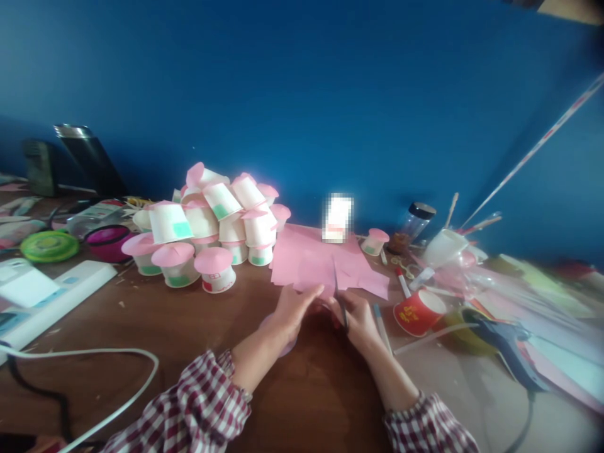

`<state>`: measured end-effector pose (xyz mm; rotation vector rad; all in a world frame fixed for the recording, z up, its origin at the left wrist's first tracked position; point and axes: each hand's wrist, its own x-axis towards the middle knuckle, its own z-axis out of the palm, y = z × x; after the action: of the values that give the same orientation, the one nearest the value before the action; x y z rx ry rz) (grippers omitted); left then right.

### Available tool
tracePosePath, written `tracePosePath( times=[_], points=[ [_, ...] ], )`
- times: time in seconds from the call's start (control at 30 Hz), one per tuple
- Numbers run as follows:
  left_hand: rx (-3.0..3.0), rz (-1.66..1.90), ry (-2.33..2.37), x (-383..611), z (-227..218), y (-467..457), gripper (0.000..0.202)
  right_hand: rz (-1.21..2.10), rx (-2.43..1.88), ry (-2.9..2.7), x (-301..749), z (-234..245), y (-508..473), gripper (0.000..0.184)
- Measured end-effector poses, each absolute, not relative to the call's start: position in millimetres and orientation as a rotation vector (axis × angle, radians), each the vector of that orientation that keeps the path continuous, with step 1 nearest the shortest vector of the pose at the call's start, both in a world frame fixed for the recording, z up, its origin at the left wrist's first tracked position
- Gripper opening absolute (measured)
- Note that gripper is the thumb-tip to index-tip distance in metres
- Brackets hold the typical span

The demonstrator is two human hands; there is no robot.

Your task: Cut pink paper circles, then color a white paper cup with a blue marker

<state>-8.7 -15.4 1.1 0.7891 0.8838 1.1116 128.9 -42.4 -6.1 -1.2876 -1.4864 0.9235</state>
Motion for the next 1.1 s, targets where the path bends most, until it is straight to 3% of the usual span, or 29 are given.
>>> tracePosePath(
  times=[1.1],
  points=[
    [0.859, 1.093, 0.815, -10.6, 4.8, -15.3, 0.022, 0.862, -1.358, -1.489, 127.6, -2.9, -43.5, 0.039]
  ],
)
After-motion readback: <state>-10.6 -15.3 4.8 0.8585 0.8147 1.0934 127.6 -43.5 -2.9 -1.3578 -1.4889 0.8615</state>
